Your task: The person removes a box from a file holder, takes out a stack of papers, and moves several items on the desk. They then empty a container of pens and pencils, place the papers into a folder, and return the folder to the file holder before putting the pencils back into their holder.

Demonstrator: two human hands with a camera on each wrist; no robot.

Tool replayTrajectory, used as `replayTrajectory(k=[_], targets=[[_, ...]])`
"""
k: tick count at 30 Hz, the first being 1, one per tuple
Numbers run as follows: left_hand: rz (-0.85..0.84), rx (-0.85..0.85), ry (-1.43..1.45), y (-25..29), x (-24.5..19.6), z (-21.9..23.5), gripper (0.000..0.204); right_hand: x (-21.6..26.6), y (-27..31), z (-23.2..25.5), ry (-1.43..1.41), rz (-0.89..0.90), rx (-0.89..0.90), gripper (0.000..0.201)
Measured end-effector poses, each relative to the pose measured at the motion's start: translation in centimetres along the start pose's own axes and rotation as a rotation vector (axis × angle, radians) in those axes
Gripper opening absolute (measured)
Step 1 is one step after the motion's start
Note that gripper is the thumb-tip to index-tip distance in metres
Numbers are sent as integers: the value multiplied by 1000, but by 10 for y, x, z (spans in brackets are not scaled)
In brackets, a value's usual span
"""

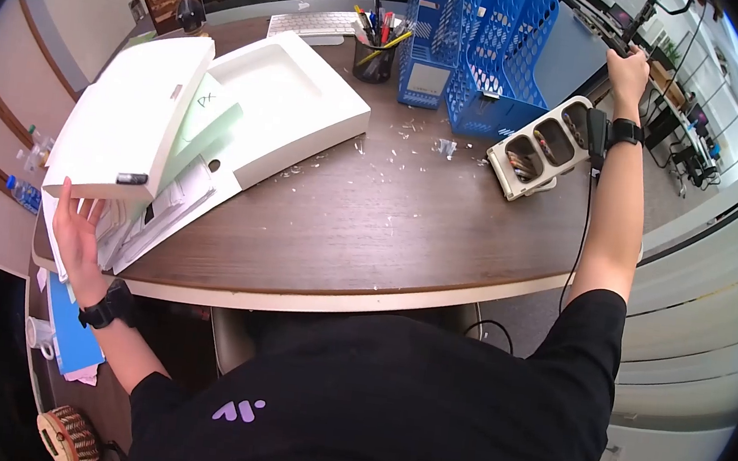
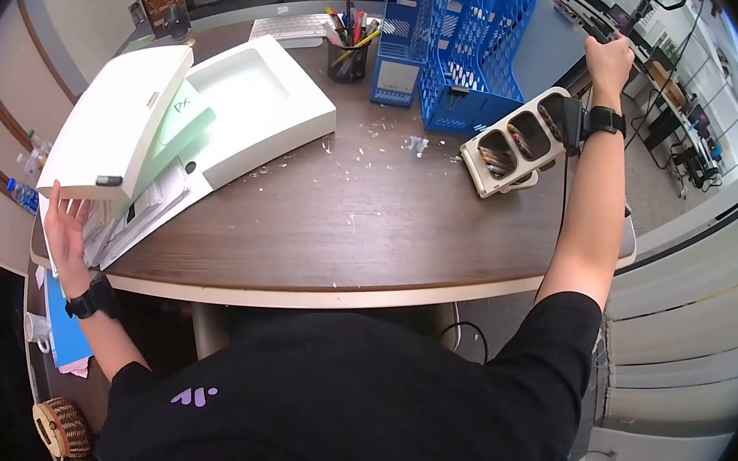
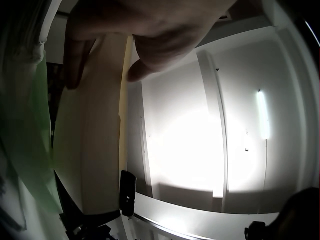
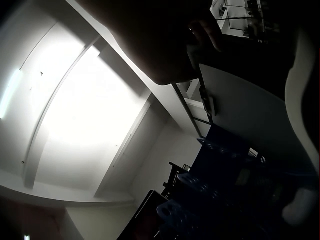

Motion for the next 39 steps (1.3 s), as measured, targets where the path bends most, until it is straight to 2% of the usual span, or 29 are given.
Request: replayTrajectory(k=[4,6,7,9,11,12,13,15,18,19,22,25,27,29,32,33,37,39], targets=[[-100,17,25,4,0,12,44,15,10,3,-59,79,-16,71],[-174,21,26,-3,6,32,51,14,12,-10,-38,1,145,72],[-197,-63,-41,3,4,36,55,13,13,-17,-26,-36,224,73],[-240,-229,-177,24,-6,31,65,6,10,-28,10,-63,225,71],[-293,-149,-261,36,-20,10,72,4,10,-30,-18,-53,212,66],[-319,-112,-302,39,-23,2,75,3,10,-33,-63,-79,289,66],[-375,-101,-357,42,-27,-1,60,7,16,-30,-106,-107,370,66],[-403,-78,-364,51,-34,-23,58,3,20,-35,-131,-178,481,67],[-476,-37,-401,64,-47,-55,52,-11,13,-45,-100,-135,332,68],[-504,-23,-418,69,-51,-63,50,15,33,-8,-118,-15,111,71],[-512,88,-437,83,-58,-88,39,47,48,33,-213,219,-233,69],[-361,295,-308,90,-39,-98,29,37,30,1,96,127,-25,59],[-365,453,-400,102,-40,-117,25,30,25,-13,222,64,56,57],[-366,572,-451,117,-41,-138,22,37,35,-7,308,12,103,60],[-215,667,-352,133,-33,-151,22,46,43,-4,393,-40,153,64],[-210,749,-341,139,-32,-156,22,47,43,-5,414,-53,166,65],[21,978,-275,159,-11,-171,22,48,40,-12,455,-79,209,68],[125,1124,-382,171,2,-178,24,46,36,-13,446,-77,175,69]])
Point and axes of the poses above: each hand's wrist, its own y-axis away from the middle knuckle, its own z-axis out of the back of the hand, x = y × z, the point moved 9 cm from there along -y, towards the middle knuckle, and after that the axes turned 10 degrees about -z, right-handed, at the moved point
